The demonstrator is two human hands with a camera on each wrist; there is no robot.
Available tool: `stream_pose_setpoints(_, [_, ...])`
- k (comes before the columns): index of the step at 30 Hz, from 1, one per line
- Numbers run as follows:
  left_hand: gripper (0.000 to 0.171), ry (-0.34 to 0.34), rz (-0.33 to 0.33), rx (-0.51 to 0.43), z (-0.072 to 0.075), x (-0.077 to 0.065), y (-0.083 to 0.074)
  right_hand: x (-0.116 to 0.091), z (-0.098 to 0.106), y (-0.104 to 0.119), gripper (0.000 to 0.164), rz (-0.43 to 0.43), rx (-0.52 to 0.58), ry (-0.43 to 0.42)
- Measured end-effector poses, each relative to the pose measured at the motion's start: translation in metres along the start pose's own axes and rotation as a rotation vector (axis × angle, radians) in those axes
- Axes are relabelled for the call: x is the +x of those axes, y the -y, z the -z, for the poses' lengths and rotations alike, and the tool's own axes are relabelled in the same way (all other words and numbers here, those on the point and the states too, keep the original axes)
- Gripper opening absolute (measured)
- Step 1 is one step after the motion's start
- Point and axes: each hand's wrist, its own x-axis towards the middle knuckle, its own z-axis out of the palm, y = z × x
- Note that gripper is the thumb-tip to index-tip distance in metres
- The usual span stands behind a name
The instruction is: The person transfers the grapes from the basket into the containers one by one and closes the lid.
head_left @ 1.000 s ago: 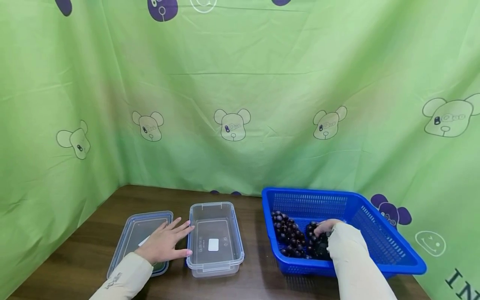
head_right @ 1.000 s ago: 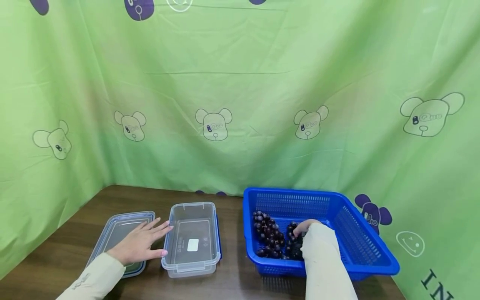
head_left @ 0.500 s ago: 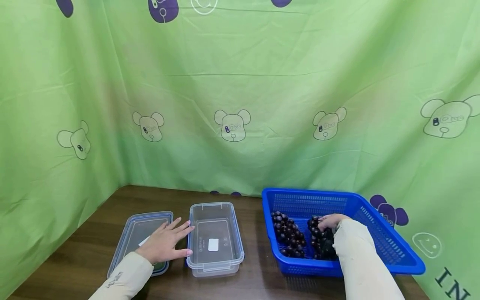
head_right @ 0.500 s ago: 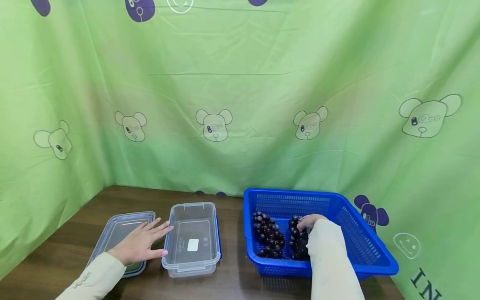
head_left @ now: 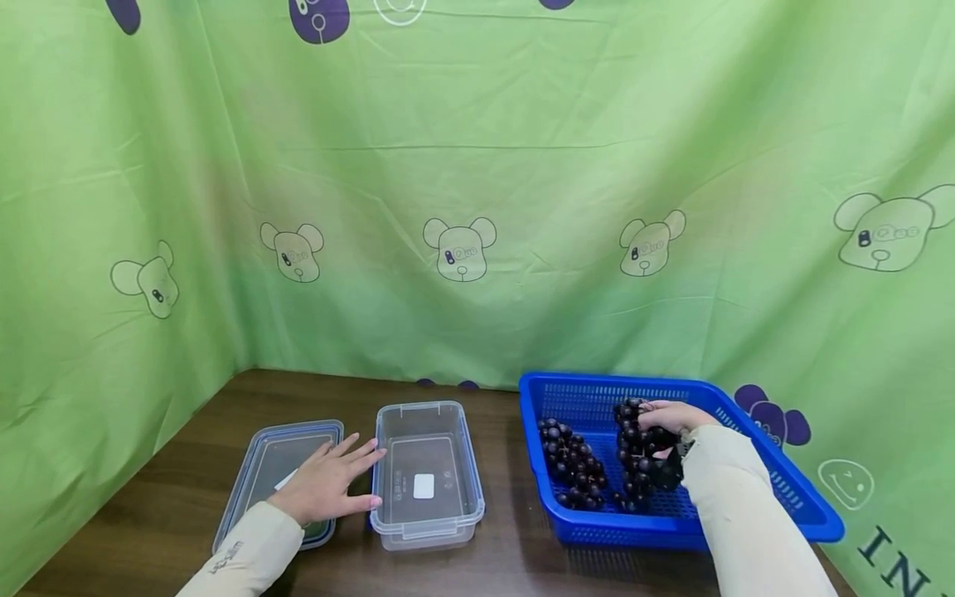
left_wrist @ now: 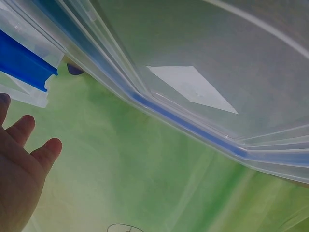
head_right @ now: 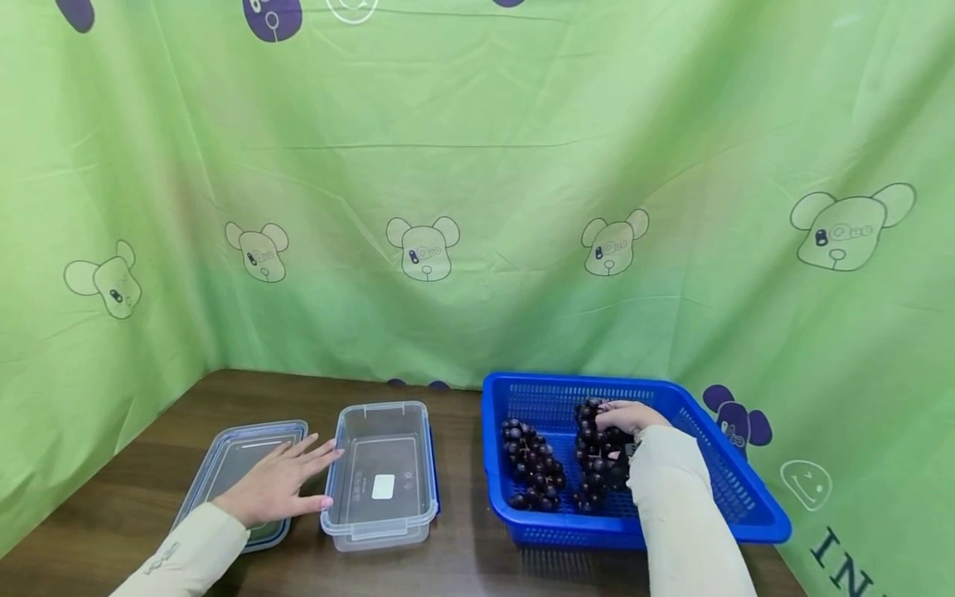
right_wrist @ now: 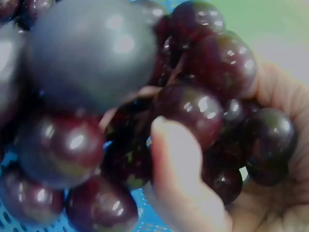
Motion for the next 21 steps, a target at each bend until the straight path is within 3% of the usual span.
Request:
stream_pose_setpoints(5, [0.070, 0.003, -0.008, -0.010, 0.000, 0.000, 0.001, -0.012, 0.000, 0.003, 0.070, -0.022, 0.161, -0.047])
stream_pose_setpoints(14, [0.070, 0.013, -0.007, -0.019, -0.001, 0.001, 0.003, -0.020, -0.001, 0.007, 0.076, 0.011, 0.257, -0.071])
stream_pose_setpoints(21, [0.071, 0.021, -0.006, -0.032, -0.003, 0.001, 0.002, -0.024, -0.003, 0.007, 0.082, 0.046, 0.510, -0.041])
